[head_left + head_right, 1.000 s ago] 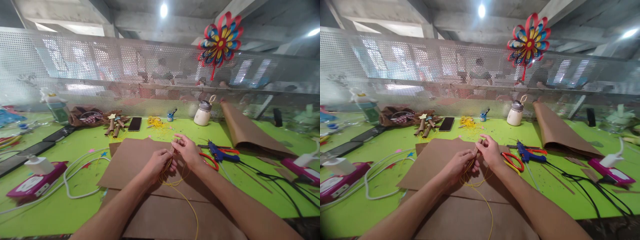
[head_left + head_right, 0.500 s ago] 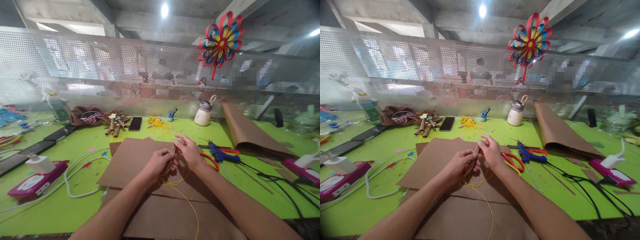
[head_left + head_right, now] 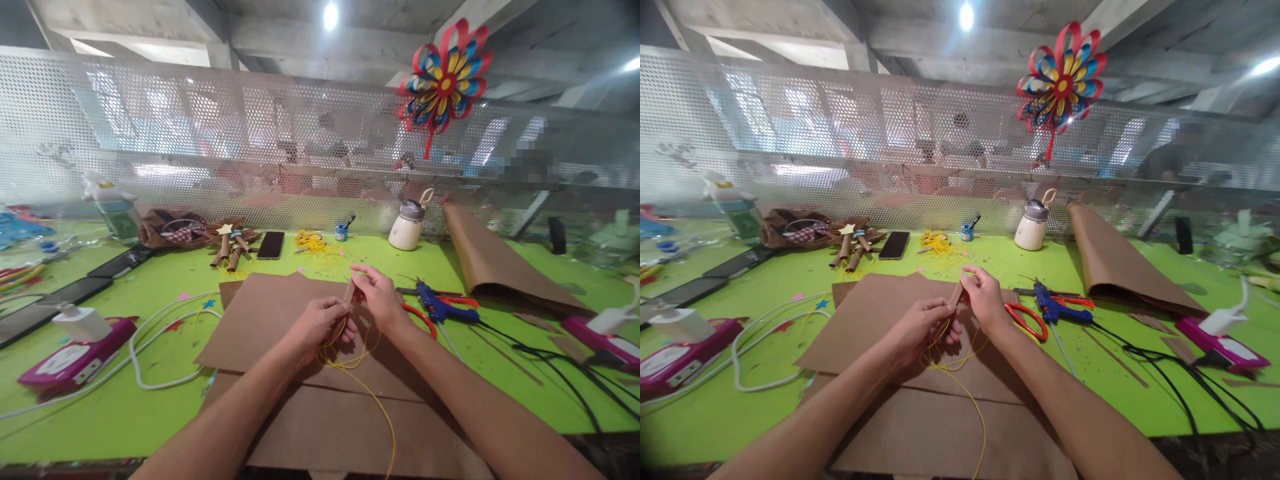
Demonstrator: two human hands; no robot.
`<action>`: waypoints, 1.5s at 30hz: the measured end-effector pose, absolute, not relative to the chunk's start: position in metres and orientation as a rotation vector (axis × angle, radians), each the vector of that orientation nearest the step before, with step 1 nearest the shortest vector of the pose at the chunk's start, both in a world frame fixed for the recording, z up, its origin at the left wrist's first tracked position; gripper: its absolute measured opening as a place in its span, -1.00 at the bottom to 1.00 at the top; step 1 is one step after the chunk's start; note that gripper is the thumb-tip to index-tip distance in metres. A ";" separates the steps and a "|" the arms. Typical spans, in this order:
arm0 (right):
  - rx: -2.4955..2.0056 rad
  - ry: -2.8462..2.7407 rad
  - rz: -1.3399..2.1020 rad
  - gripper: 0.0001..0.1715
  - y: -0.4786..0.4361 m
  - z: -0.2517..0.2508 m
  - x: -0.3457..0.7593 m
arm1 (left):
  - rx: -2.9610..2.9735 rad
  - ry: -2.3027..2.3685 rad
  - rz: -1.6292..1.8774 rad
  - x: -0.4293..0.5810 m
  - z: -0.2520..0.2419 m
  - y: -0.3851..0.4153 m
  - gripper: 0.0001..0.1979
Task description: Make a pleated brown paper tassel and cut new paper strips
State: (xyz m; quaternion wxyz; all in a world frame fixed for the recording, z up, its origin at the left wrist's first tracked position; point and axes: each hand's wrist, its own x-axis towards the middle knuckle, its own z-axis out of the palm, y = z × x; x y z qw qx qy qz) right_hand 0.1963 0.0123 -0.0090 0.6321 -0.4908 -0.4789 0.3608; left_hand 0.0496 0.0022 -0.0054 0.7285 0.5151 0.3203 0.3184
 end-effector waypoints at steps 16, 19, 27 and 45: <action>-1.065 -1.146 1.001 -0.25 0.001 -0.008 0.183 | 1.077 0.609 0.803 0.050 -0.011 0.008 -0.79; -1.057 -1.122 0.950 -0.26 0.000 -0.005 0.183 | 1.095 0.575 0.788 0.050 -0.010 0.007 -0.78; -1.042 -1.134 0.872 -0.27 0.005 -0.003 0.187 | 1.130 0.576 0.732 0.047 -0.005 0.006 -0.72; -1.314 -2.352 0.632 -0.30 -0.024 0.072 0.205 | 1.692 0.810 1.548 0.027 0.024 0.027 -0.83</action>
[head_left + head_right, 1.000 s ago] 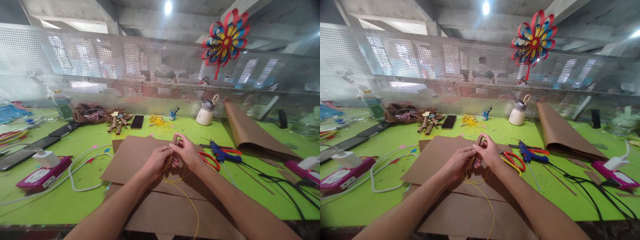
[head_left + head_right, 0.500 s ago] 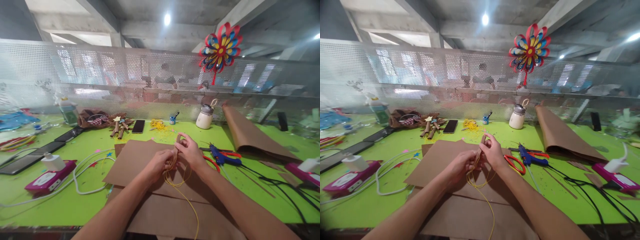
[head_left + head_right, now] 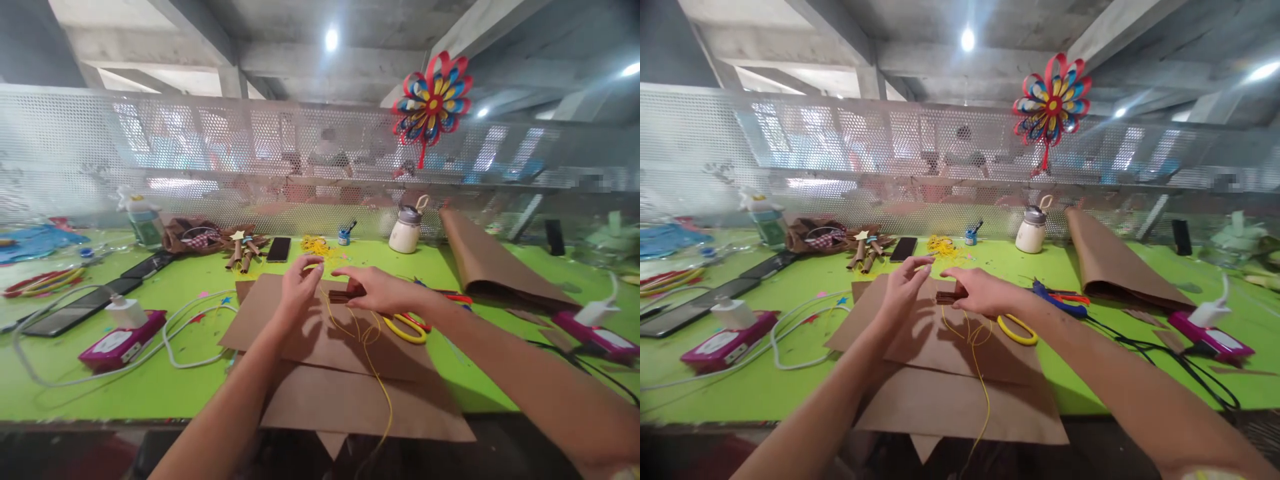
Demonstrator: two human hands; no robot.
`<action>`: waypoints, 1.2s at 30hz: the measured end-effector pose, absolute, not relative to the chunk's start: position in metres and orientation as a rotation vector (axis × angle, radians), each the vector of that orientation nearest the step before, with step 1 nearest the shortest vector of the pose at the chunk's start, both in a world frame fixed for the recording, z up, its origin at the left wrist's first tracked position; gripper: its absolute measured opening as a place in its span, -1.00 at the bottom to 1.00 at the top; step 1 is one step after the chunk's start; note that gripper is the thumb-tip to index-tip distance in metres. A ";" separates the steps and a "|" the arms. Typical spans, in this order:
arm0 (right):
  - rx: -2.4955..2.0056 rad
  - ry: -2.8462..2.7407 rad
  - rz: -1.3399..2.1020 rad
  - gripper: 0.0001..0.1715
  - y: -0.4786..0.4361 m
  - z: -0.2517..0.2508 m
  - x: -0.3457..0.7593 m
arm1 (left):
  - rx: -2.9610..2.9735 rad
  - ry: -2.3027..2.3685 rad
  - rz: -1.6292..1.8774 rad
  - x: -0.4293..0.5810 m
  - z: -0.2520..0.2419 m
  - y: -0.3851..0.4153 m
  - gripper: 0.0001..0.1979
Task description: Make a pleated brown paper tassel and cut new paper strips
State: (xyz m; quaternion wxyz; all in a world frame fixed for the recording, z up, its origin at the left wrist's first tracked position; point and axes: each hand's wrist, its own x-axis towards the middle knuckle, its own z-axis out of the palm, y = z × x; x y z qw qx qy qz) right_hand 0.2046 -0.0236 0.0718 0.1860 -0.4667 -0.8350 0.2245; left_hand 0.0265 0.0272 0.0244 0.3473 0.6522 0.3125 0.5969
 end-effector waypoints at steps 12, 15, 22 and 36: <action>-1.163 -1.631 0.964 -0.71 -0.008 0.069 0.205 | 1.476 1.025 1.647 0.019 0.020 0.034 -0.90; -1.062 -1.338 1.053 -0.70 -0.004 0.066 0.197 | 1.288 0.638 1.167 0.037 0.018 0.017 -0.76; -1.029 -1.113 1.014 -0.76 -0.003 0.050 0.176 | 1.028 0.423 1.013 0.045 0.012 0.008 -0.77; -1.180 -1.257 0.885 -0.61 -0.021 0.031 0.175 | 0.840 0.518 1.058 0.030 0.014 0.023 -0.79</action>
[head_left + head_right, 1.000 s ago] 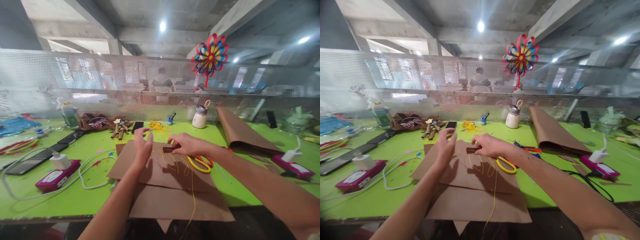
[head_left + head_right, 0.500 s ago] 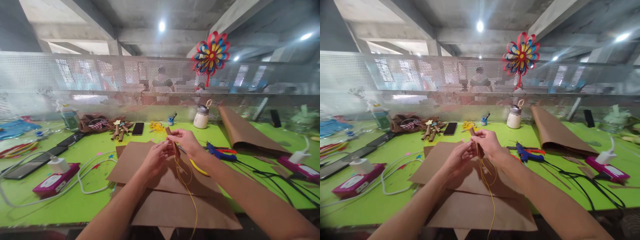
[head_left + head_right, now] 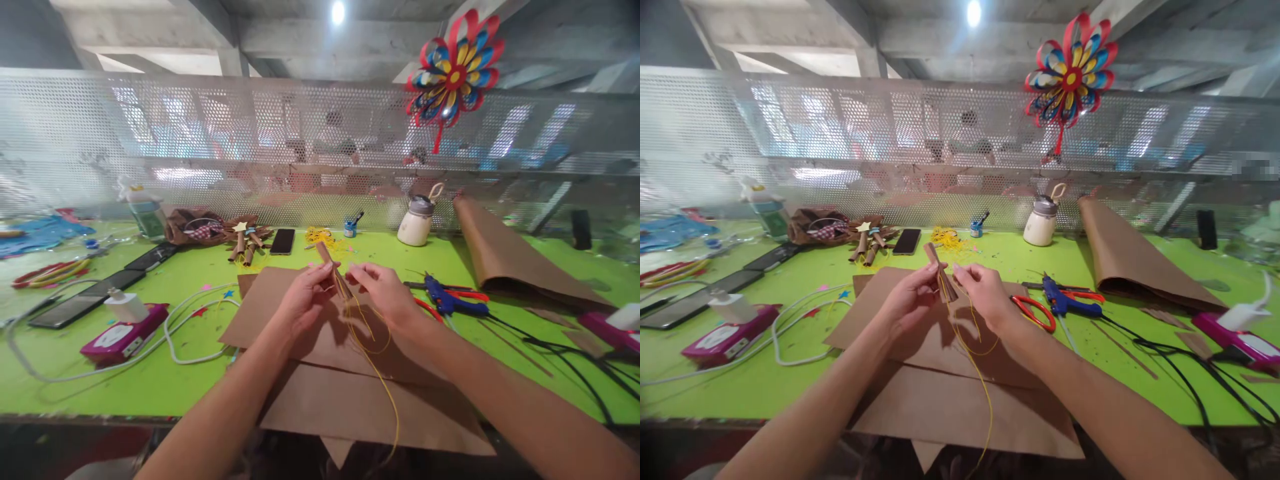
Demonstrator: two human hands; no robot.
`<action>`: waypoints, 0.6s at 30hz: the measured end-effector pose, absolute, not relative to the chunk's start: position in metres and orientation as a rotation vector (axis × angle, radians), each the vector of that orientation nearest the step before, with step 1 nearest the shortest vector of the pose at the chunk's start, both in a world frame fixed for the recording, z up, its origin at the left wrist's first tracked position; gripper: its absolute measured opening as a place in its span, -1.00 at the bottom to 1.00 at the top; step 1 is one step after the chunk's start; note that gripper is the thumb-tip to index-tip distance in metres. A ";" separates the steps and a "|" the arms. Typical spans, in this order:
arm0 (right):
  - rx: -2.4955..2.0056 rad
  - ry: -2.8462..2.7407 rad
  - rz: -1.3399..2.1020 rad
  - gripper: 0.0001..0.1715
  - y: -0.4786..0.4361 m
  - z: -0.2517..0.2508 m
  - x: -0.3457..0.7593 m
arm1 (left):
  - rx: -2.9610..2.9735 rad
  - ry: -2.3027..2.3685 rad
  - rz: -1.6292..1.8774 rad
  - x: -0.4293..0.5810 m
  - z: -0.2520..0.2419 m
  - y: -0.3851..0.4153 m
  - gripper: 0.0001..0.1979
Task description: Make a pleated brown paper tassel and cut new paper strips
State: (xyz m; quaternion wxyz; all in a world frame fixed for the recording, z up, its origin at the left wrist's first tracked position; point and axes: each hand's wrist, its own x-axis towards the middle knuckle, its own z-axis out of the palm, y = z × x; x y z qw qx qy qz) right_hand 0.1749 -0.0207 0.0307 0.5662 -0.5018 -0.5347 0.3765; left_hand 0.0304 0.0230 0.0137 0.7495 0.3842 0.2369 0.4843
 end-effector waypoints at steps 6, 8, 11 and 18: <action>-1.142 -1.399 1.291 -0.63 -0.055 0.007 0.170 | 0.827 0.557 1.104 0.028 0.016 0.026 -0.75; -1.141 -1.391 1.411 -0.64 -0.062 0.003 0.165 | 0.816 0.564 1.101 0.028 0.014 0.027 -0.77; -1.172 -1.456 1.382 -0.61 -0.065 -0.001 0.161 | 0.767 0.588 1.087 0.029 0.014 0.027 -0.83; -1.265 -1.834 1.028 -0.44 -0.071 -0.010 0.166 | 0.655 0.606 1.057 0.028 0.020 0.024 -0.96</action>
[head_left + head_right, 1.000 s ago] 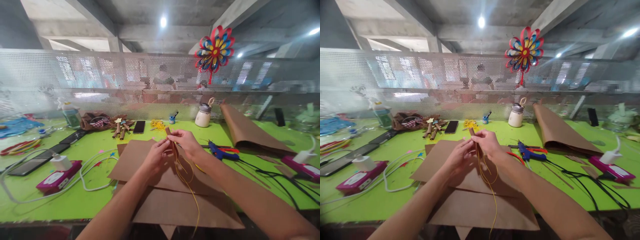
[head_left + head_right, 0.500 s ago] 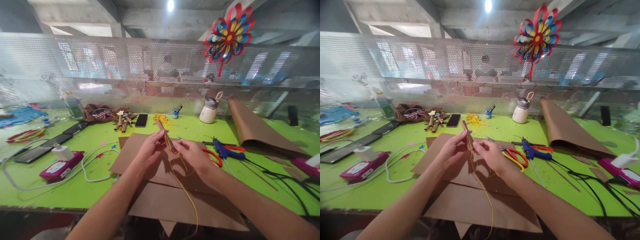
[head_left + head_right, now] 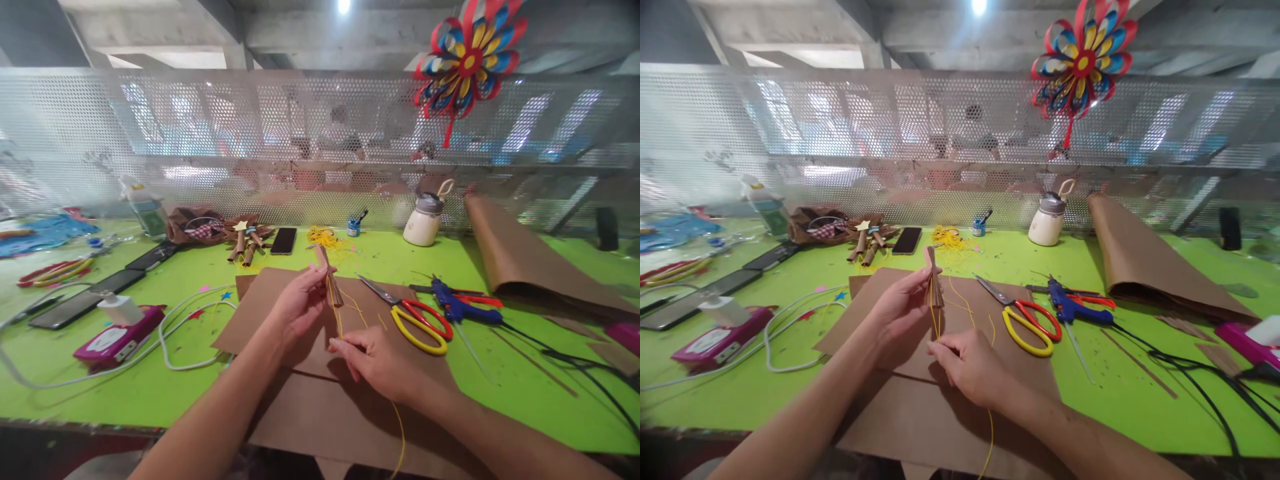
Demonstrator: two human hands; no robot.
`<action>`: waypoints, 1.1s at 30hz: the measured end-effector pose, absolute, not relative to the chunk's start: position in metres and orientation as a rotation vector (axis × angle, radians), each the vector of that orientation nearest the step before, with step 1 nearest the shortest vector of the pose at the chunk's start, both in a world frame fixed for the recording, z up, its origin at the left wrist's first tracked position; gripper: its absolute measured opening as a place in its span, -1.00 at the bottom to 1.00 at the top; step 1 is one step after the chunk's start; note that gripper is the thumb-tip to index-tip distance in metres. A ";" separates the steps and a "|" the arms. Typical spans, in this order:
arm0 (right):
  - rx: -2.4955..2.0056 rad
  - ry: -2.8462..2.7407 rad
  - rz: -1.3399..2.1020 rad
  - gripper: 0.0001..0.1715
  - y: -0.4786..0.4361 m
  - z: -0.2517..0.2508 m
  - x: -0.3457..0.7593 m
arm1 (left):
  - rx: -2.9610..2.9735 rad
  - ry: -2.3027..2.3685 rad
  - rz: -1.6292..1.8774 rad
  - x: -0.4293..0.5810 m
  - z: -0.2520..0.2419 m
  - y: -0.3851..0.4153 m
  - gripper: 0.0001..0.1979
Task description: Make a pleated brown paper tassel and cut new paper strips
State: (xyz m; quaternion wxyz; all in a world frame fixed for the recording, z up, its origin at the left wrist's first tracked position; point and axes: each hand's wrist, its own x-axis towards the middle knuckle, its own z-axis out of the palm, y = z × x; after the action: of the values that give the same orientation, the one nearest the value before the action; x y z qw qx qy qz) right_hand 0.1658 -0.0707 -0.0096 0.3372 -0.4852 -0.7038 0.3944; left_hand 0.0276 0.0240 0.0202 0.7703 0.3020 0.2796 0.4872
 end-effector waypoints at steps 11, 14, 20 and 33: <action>-1.401 -1.969 0.774 -0.53 -0.068 -0.005 0.179 | 0.762 0.506 0.963 0.027 0.019 0.021 -0.92; -1.390 -1.964 0.876 -0.53 -0.077 0.010 0.176 | 0.796 0.497 1.010 0.026 0.018 0.022 -0.88; -1.288 -1.981 1.031 -0.49 -0.077 0.003 0.169 | 0.842 0.453 1.065 0.026 0.019 0.022 -0.85; -1.687 -2.009 0.490 -0.52 -0.045 -0.009 0.201 | 0.943 0.556 0.831 0.024 0.030 0.011 -0.86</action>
State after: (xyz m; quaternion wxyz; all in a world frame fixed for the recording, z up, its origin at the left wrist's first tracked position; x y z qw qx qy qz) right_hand 0.2007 -0.0454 -0.0087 0.2343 -0.6146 -0.7317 0.1787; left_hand 0.0236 0.0110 0.0299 0.7729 0.4354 0.2568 0.3835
